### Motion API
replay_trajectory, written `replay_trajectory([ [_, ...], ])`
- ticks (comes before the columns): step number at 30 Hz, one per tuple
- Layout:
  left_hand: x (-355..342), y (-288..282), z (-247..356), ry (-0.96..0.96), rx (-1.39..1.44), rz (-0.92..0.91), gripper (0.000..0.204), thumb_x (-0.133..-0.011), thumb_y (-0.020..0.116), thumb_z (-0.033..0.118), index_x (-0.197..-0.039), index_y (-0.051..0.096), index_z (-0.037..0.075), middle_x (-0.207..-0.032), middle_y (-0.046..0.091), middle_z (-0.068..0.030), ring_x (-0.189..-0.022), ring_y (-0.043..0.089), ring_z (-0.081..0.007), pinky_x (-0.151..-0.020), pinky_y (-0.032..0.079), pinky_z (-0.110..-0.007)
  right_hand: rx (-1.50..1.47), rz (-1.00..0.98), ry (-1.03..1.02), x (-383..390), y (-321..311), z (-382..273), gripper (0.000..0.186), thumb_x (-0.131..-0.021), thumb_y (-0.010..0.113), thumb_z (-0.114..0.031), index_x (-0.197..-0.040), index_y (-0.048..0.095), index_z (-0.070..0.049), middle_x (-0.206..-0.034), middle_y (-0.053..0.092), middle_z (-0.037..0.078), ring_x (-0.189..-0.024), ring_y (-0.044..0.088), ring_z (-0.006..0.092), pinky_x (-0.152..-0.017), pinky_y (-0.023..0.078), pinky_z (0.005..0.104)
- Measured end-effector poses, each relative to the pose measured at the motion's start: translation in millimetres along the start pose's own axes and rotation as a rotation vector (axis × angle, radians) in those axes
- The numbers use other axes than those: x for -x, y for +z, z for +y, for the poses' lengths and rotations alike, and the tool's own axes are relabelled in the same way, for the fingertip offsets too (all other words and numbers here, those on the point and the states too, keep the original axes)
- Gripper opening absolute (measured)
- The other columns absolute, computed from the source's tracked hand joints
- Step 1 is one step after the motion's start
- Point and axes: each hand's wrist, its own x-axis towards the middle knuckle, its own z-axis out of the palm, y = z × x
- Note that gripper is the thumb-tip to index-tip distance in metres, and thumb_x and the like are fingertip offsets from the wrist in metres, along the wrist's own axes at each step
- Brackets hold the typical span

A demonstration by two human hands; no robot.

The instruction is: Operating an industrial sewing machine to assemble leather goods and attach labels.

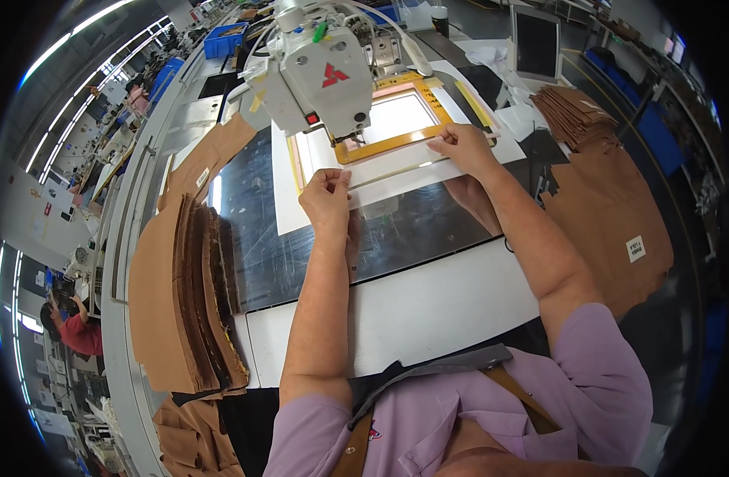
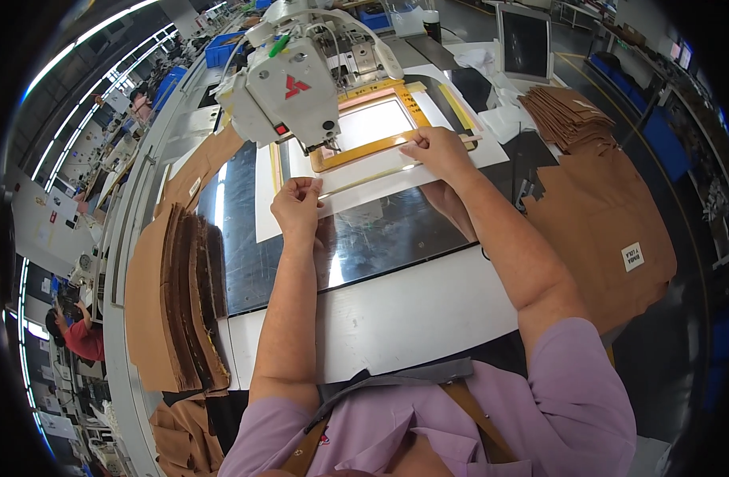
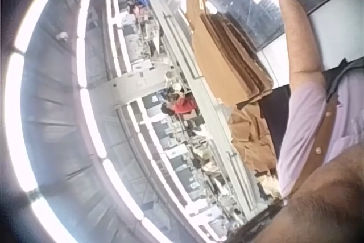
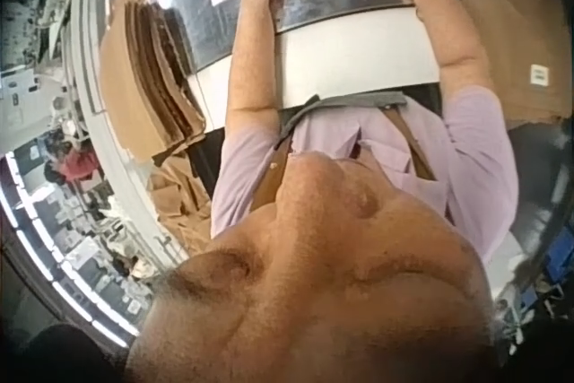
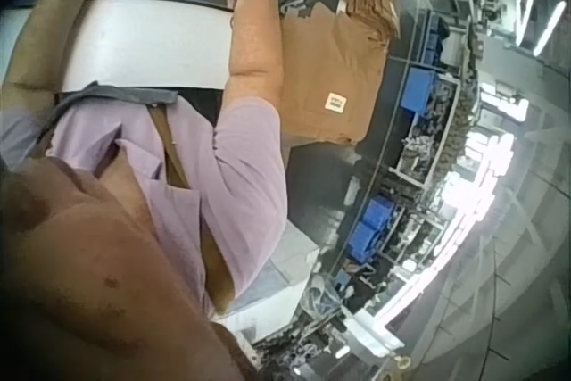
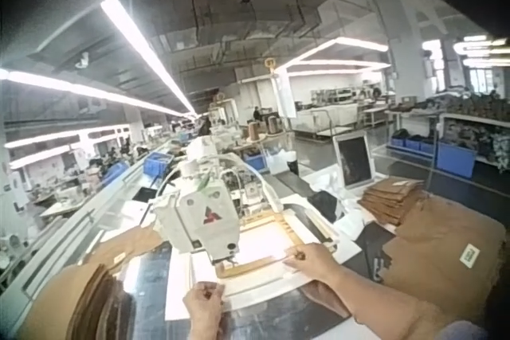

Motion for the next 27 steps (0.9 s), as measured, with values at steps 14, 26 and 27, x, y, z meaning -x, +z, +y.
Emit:
replay_trajectory([
  [14,-31,24,-4,0.018,-0.792,0.085,0.025,-0.073,0.084,0.040,-0.078,0.080,0.016,-0.088,0.071,-0.0015,-0.090,0.068,-0.0215,-0.096,0.037,-0.043,0.255,0.086,0.089,-6,-3,13,0.024,-0.080,0.081,-0.039,-0.082,0.076,-0.015,-0.083,0.076,0.005,-0.080,0.073,0.0241,-0.076,0.056,0.0372],
  [26,-24,19,-5,0.144,-0.731,0.143,0.025,-0.073,0.083,0.034,-0.078,0.072,0.012,-0.098,0.069,-0.0037,-0.096,0.065,-0.0246,-0.097,0.035,-0.045,0.323,0.163,0.073,-3,-2,9,0.027,-0.082,0.081,-0.039,-0.085,0.073,-0.014,-0.086,0.074,0.005,-0.083,0.072,0.0240,-0.074,0.056,0.0402],
  [27,-21,15,-6,0.195,-0.704,0.126,0.024,-0.075,0.082,0.032,-0.080,0.071,0.011,-0.098,0.069,-0.0047,-0.096,0.065,-0.0255,-0.096,0.037,-0.046,0.310,0.166,0.060,-1,-1,9,0.026,-0.083,0.080,-0.037,-0.090,0.073,-0.013,-0.091,0.074,0.006,-0.086,0.072,0.0239,-0.077,0.055,0.0409],
])
